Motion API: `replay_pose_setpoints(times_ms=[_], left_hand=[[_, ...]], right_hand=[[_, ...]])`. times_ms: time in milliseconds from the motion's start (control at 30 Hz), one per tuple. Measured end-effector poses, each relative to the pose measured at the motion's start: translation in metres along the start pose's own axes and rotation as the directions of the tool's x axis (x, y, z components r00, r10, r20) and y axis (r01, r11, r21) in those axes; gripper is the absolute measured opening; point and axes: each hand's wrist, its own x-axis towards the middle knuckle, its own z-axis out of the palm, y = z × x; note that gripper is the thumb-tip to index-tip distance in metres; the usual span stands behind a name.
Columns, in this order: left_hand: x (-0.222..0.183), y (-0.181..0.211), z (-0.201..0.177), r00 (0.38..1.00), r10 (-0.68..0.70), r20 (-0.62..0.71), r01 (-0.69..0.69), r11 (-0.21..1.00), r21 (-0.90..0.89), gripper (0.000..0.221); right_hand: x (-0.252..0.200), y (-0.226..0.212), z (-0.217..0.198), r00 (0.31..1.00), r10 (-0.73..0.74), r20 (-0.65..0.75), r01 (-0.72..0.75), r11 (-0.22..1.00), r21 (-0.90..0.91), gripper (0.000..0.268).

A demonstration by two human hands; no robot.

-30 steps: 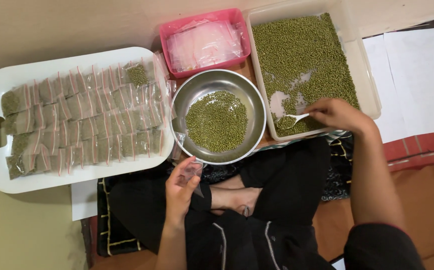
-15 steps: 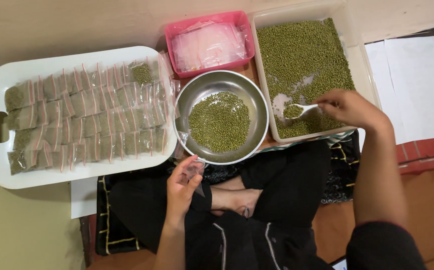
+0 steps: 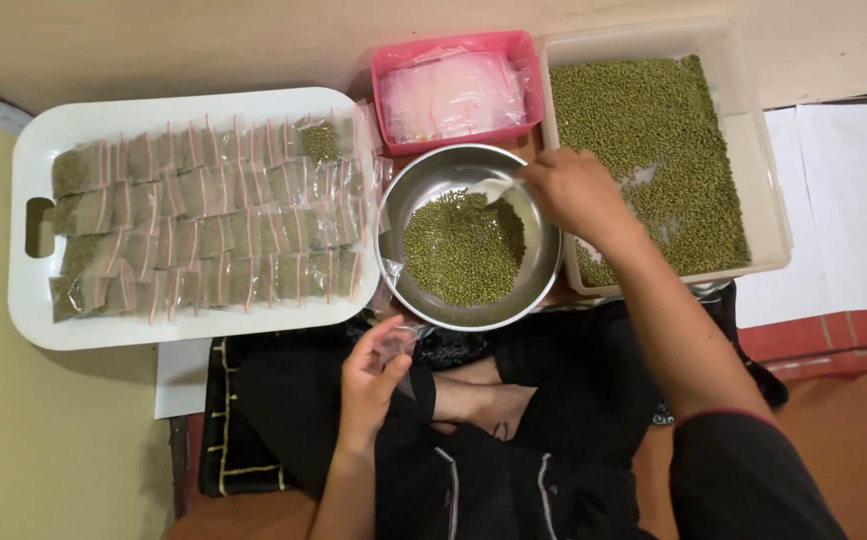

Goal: A person manually scoops green beans into small plastic bags using a spoon and organizes them on a tray.

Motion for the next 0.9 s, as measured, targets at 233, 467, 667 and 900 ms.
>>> replay_pose_setpoints(times_ms=[233,467,667,900], left_hand=[[0.003,0.001,-0.001,1.0,-0.002,0.001,0.002,1.0,-0.007,0.063],[0.008,-0.008,0.011,0.999,0.001,0.036,0.0,0.999,-0.047,0.062],[0.007,-0.011,0.016,0.999,0.004,0.037,-0.003,0.999,-0.04,0.062],[0.007,-0.014,0.016,0.999,-0.003,0.046,0.004,0.999,-0.034,0.06]], right_hand=[[-0.037,0.072,-0.005,0.966,0.074,-0.247,-0.075,0.997,0.006,0.021],[-0.086,0.151,0.04,0.924,0.371,-0.089,-0.374,0.927,-0.019,0.019],[-0.075,0.113,0.005,0.936,0.323,0.14,-0.35,0.895,0.276,0.028],[-0.112,0.071,-0.066,0.893,0.209,0.398,-0.391,0.798,0.458,0.028]])
